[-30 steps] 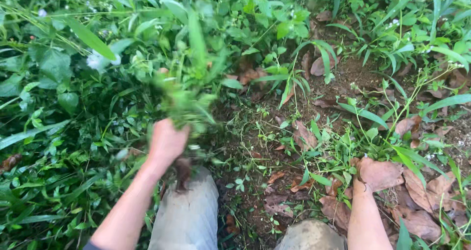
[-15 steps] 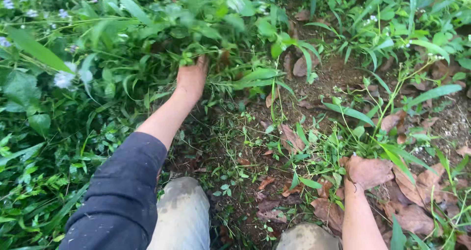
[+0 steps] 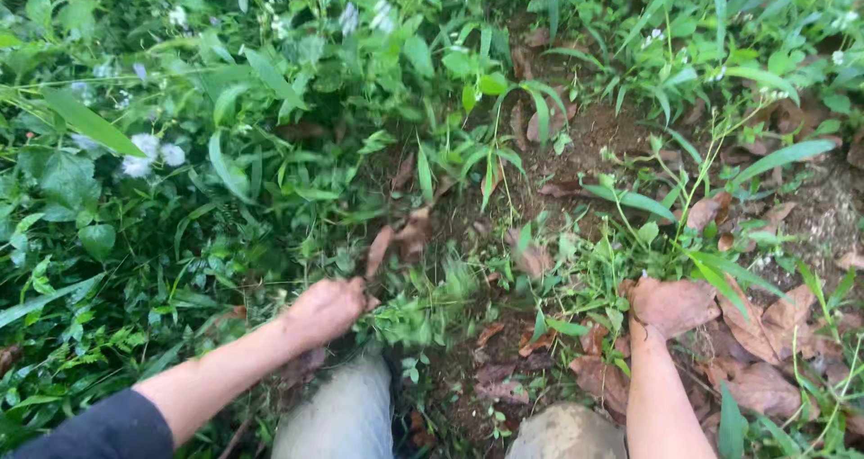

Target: The person pulls various plants and weeds from the soil by hand in an overgrown outdoor area.

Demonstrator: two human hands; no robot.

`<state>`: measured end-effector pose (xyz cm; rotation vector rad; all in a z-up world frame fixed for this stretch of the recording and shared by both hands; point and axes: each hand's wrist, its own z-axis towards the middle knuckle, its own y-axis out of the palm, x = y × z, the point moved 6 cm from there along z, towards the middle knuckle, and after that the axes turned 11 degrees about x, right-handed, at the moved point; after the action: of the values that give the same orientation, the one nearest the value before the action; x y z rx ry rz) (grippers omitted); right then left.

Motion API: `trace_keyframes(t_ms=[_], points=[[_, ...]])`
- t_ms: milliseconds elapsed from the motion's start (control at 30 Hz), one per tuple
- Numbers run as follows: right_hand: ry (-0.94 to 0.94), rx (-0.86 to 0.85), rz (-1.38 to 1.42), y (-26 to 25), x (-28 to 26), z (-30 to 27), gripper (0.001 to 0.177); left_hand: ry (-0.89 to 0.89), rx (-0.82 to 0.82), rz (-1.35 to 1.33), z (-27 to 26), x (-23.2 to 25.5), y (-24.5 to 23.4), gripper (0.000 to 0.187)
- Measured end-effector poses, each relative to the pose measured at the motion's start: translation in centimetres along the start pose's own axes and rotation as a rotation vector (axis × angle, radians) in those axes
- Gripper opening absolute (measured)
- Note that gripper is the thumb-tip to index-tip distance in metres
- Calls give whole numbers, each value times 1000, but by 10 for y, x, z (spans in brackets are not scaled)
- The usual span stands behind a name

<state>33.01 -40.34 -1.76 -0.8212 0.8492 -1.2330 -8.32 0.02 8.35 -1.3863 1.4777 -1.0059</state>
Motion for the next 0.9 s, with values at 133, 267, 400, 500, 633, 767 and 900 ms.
trace_keyframes(t_ms=[133,267,400,500,633,767,900], points=[[58,-98,-125,5,0,4,101,-407,347,70,10,-68,-73,17],[31,-85,-147,1,0,1,85,-475,791,-23,72,-113,-118,20],[10,10,-103,9,-2,-8,80,-529,776,-141,180,-136,-97,17],[-26,96,-270,15,8,0,89,-633,747,-166,256,-154,-76,40],[85,-40,-136,17,9,-7,84,-586,998,-152,283,-171,-47,81],[-3,-88,-332,22,8,-2,82,-530,897,-270,294,-185,-12,56],[-21,-42,-305,16,6,-1,87,-499,832,-367,287,-181,-32,52]])
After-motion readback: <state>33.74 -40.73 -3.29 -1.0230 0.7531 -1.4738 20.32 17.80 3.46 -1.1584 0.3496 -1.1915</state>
